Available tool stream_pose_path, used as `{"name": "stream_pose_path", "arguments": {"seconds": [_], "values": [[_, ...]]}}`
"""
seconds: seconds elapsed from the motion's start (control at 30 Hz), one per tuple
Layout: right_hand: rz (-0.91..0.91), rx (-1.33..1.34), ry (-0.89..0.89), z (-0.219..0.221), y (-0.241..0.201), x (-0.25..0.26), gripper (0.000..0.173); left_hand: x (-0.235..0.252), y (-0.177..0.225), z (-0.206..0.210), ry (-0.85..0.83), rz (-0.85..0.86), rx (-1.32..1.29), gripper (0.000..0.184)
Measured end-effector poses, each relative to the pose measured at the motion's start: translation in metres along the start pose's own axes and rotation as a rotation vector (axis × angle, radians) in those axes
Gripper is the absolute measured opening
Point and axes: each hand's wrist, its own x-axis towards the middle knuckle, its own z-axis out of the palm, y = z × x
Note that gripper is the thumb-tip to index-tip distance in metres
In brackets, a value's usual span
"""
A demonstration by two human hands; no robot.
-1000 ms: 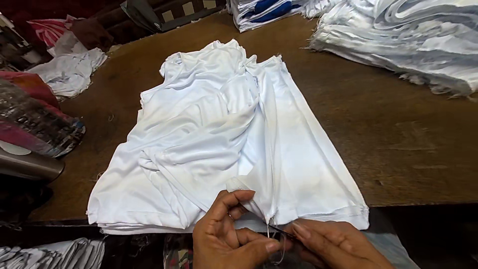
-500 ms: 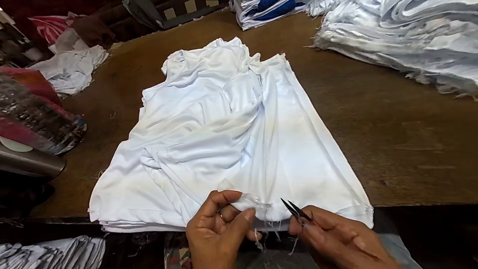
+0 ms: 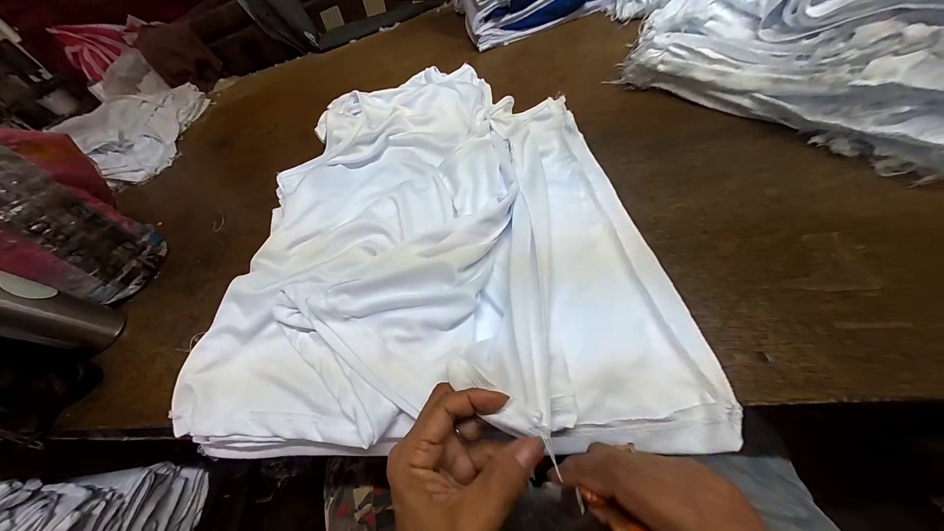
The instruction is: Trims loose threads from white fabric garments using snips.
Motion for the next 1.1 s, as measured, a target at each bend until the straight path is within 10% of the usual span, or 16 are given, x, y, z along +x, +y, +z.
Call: {"name": "stream_pose_path", "arguments": {"seconds": [0.23, 0.33, 0.83, 1.1], "values": [[-0.101, -0.276, -0.093, -0.003, -0.001, -0.006, 0.024, 0.001, 0.003, 0.005, 0.020, -0.077, -0.055, 0.049], [0.003, -0.335, -0.046, -0.010, 0.007, -0.016, 0.055, 0.000, 0.008, 0.001, 0.023, -0.105, -0.085, 0.053], [-0.142, -0.632, 0.141, 0.008, 0.019, -0.004, 0.038, -0.008, 0.017, 0.008, 0.092, -0.166, -0.099, 0.062], [0.247, 0.389, 0.047, -0.005, 0.016, 0.000, 0.036, -0.002, 0.016, 0.007, 0.189, -0.089, -0.009, 0.040]]}}
